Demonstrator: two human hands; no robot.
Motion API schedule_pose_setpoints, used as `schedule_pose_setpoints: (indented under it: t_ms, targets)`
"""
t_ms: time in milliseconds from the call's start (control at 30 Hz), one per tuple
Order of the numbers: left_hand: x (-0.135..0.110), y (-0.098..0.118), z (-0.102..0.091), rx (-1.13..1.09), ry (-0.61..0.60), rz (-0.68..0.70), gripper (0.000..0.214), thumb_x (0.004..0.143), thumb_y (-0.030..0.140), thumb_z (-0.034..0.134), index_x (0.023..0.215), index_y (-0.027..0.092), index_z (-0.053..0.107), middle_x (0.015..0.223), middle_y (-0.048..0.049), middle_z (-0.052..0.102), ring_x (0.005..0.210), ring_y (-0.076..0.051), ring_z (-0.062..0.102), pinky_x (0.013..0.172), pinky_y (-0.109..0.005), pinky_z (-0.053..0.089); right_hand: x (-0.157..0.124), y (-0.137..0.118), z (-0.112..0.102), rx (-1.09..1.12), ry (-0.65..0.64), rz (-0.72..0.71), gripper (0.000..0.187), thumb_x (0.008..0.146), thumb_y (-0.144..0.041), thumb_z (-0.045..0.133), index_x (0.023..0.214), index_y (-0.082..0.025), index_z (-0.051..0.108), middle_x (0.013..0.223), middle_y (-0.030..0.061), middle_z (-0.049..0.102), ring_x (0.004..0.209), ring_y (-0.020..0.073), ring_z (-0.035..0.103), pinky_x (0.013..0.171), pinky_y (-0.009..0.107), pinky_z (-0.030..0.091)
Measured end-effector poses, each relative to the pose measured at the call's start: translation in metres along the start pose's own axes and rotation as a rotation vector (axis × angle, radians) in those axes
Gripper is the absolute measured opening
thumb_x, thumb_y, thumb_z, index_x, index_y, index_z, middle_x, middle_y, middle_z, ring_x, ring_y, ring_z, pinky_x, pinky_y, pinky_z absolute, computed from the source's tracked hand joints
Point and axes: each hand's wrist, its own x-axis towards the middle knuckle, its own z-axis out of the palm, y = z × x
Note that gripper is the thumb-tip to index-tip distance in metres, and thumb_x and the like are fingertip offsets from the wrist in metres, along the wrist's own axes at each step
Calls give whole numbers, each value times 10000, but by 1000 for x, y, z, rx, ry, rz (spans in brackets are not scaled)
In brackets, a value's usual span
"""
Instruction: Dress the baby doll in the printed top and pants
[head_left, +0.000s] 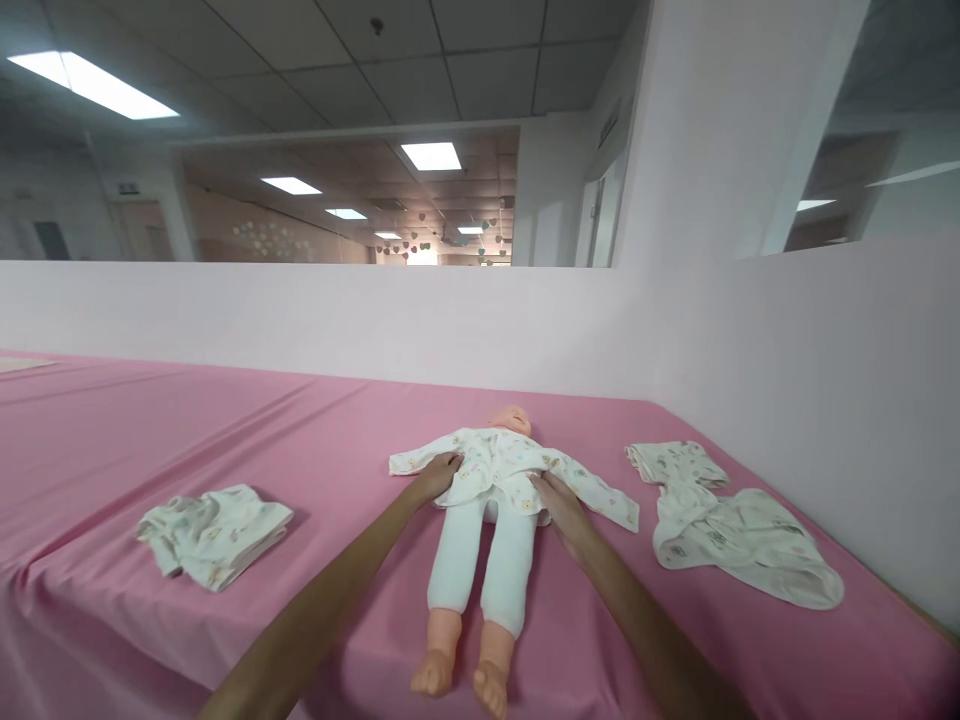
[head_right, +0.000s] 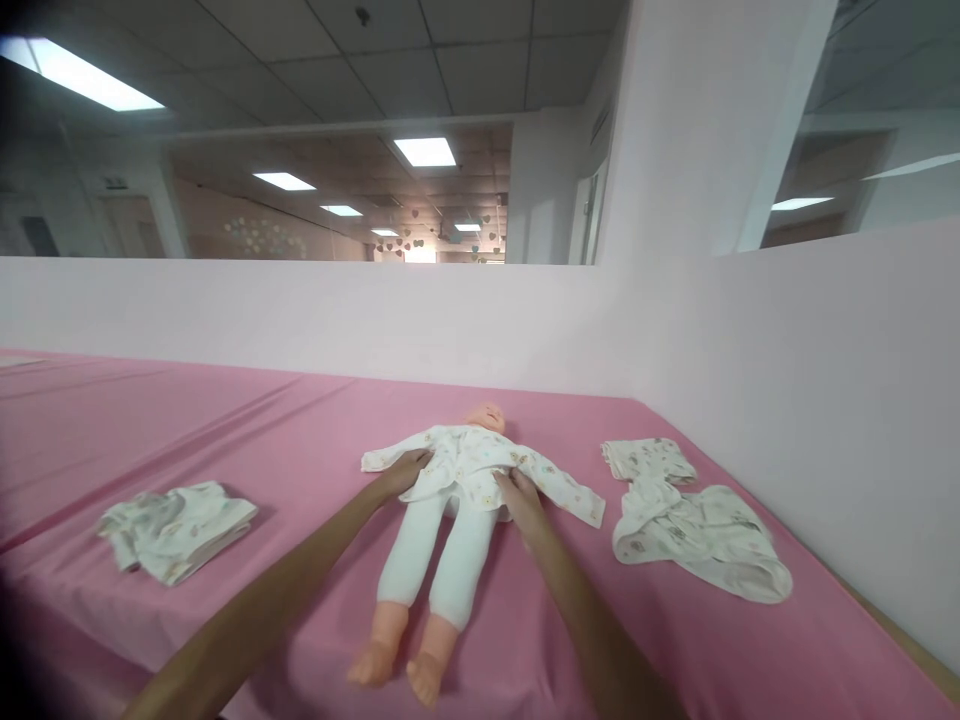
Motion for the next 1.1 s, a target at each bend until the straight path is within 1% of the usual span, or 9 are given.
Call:
schedule_pose_setpoints:
  t_ms: [133,267,433,533,633,733,867,967,1100]
  targets:
    - [-16,-9,-32,105,11,-31,396,865,528,439,921,182,625,979,-75,690,883,-245,622,761,-314,450,-12,-8,-3,-147,43,-41,371,771,-468,630,1037,-222,711,1093,56,728,1077,257,643,925,349,504]
    - [-58,-41,-111,460,138,21,424,869,502,411,1091,197,604,1180,-118,643,1066,-278,593,908,-352,428,-21,-15,-3,-252,50,-85,352,817,-469,560,1000,-210,713,1103,72,720,1075,270,638,951,373,483]
    - [-133,-118,-204,854,283,-281,506,736,455,559,1172,198,571,1324,-181,550,1195,-401,507,1001,-540,335,-18,-12,1,-283,44,-83,419,811,-507,551,1033,-197,724,1128,81,713,1115,290,620,993,422,460]
    - [-164,-155,-225,885,213,-370,379,761,415,512,1042,174,595,1140,-188,642,1106,-386,568,943,-491,385,-13,-7,2,-306,67,-66,442,792,-520,571,1048,-197,729,1165,83,701,1153,302,598,1028,451,431]
    - [-175,-162,-228,836,297,-366,233,789,354,459,887,182,581,972,-157,675,996,-341,613,849,-405,429,-14,-7,1,-337,102,-40,492,801,-532,551,1124,-192,701,1260,99,653,1210,312,559,1032,452,424]
    - [-176,-135,-225,516,411,-272,227,787,390,486,840,188,575,802,-74,656,815,-265,622,712,-321,443,-25,-16,3,-453,140,-135,483,831,-507,500,1137,-179,681,1273,123,635,1219,310,545,1036,448,411]
    - [-183,-57,-209,-203,501,-55,409,754,516,592,943,153,599,710,1,617,627,-159,558,592,-253,428,-58,-52,24,-573,157,-346,471,837,-489,511,1141,-167,672,1300,134,607,1263,307,499,1095,460,338]
    - [-193,14,-183,-526,450,41,511,656,520,727,1001,159,618,809,-43,677,716,-203,616,628,-285,470,-96,-91,54,-509,-45,-328,429,823,-508,579,1144,-242,682,1259,85,638,1205,302,540,1040,455,398]
    - [-208,82,-133,-626,335,33,484,633,538,736,949,187,627,819,-60,685,760,-238,629,645,-326,498,-151,-123,94,-388,-301,-301,515,801,-482,649,1285,-311,597,1321,49,598,1206,290,545,1016,447,434]
